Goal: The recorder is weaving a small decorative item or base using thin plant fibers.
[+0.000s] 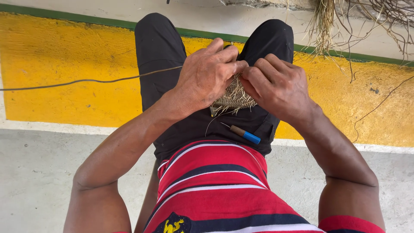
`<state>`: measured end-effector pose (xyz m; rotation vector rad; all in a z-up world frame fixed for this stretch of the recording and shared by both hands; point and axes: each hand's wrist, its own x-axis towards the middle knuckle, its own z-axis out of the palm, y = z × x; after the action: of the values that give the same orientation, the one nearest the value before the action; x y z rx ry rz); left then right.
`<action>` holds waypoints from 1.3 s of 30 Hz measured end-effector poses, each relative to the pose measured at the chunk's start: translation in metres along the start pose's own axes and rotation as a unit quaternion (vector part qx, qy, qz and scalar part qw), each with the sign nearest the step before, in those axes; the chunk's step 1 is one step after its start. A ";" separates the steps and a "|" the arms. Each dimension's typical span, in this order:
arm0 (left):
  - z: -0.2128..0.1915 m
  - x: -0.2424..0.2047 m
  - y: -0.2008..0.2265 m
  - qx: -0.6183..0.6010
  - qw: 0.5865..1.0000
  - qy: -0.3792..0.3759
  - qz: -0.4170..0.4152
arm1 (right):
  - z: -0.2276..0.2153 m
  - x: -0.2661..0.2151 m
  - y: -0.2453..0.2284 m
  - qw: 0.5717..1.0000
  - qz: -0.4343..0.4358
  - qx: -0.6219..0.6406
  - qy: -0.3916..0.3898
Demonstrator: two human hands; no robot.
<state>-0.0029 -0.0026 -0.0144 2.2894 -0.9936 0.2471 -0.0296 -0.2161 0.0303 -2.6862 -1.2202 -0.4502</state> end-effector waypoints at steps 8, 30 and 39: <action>-0.001 0.003 0.001 -0.022 1.000 0.009 -0.001 | 0.011 -0.005 -0.005 0.999 0.039 0.009 0.016; -0.025 -0.011 0.015 -0.061 0.997 -0.008 0.037 | 0.050 0.003 0.091 0.878 0.143 0.448 -0.094; -0.019 -0.007 0.013 0.011 1.000 0.008 0.019 | 0.065 -0.006 0.053 0.922 0.091 0.376 0.022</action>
<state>-0.0152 0.0060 0.0036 2.2877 -1.0311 0.2931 0.0201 -0.2387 -0.0338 -2.0716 -0.8688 0.0043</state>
